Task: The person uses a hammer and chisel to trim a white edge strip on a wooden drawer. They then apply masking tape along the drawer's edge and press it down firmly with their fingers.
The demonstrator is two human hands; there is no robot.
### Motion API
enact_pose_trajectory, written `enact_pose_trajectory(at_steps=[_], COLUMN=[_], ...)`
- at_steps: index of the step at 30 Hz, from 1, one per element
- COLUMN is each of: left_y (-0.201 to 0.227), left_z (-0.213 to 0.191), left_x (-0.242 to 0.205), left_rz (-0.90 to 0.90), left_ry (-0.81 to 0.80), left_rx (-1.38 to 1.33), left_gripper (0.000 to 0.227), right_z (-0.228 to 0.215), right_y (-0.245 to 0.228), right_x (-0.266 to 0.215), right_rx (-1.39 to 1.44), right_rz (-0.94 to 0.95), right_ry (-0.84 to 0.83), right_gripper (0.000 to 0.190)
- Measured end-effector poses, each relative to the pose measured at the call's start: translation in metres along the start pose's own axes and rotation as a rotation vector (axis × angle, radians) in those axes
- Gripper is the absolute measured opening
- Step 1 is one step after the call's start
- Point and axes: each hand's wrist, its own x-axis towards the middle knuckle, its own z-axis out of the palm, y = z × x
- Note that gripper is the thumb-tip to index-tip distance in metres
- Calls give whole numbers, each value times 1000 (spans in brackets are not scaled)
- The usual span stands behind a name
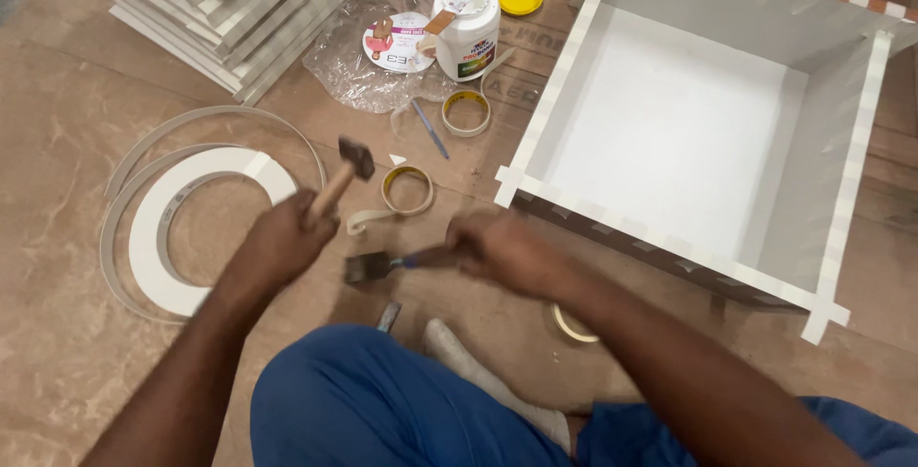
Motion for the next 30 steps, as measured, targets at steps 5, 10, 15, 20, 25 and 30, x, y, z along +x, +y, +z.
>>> enact_pose_trajectory(at_steps=[5,10,15,20,25,30], left_y=[66,125,160,167,166,164], left_z=[-46,-77,-34,7,20,30], left_x=[-12,-19,-16,0,32,46], left_rz=[53,377,187,62,128,248], left_ry=[52,85,-96,-156,-80,65], left_rx=[-85,-472,-655,-123,-123,-236], left_gripper=[36,49,55,42,42,41], right_z=[-74,-135,-168,-187,-191,-183], right_y=[-27,-13,9,70,93,49], right_x=[-14,-10,-18,-15,-25,-29], right_rx=[620,1064,1334,1610,1699,1349], right_rz=[-47,-329,-251,-83,-95,-133], right_ry=[465,895,1115,1255,1258,1192], right_gripper=[38,19,24,31,37,30])
